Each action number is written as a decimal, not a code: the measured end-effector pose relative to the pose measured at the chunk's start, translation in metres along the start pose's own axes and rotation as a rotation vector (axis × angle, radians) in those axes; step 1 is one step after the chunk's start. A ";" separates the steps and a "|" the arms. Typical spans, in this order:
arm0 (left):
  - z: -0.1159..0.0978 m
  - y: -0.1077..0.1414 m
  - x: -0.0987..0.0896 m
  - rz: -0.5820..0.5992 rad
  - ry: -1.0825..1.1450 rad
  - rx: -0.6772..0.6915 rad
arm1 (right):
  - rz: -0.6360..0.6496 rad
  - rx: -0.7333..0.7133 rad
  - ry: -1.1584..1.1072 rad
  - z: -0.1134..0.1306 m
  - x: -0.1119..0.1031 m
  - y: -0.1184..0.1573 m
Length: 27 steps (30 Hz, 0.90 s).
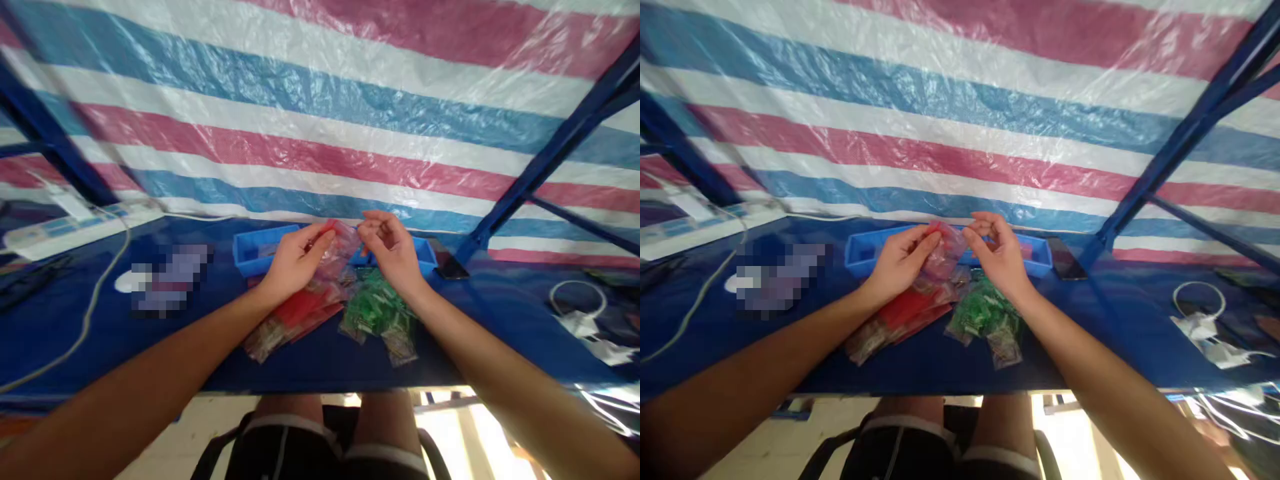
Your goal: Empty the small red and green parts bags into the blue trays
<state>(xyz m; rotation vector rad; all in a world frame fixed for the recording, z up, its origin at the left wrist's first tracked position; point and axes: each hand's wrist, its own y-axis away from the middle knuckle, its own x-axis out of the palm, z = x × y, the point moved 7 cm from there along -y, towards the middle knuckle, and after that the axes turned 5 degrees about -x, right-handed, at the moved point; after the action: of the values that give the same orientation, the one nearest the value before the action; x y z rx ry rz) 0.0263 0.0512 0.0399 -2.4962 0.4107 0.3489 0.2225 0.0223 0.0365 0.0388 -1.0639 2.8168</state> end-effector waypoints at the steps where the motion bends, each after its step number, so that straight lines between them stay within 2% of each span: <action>1: -0.001 0.001 0.002 0.029 0.003 0.005 | 0.043 0.010 0.026 0.001 0.004 0.001; 6: -0.005 0.003 0.009 0.101 -0.017 0.021 | 0.153 0.080 0.097 -0.002 0.017 0.007; 11: -0.002 0.003 0.010 0.108 0.000 -0.011 | 0.105 0.127 0.025 -0.009 0.011 0.005; 17: 0.009 -0.003 0.010 0.089 0.267 -0.130 | 0.000 0.152 -0.028 -0.013 -0.003 -0.001; 23: 0.025 -0.010 0.003 -0.040 0.448 -0.236 | 0.003 0.160 -0.068 -0.017 -0.003 0.000; 27: 0.030 -0.009 0.010 0.003 0.542 -0.302 | -0.001 0.181 -0.083 -0.018 -0.001 0.001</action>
<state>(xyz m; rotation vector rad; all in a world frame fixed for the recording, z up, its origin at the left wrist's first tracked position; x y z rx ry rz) 0.0336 0.0737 0.0170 -2.8709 0.6098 -0.3015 0.2237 0.0336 0.0222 0.1756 -0.8203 2.9245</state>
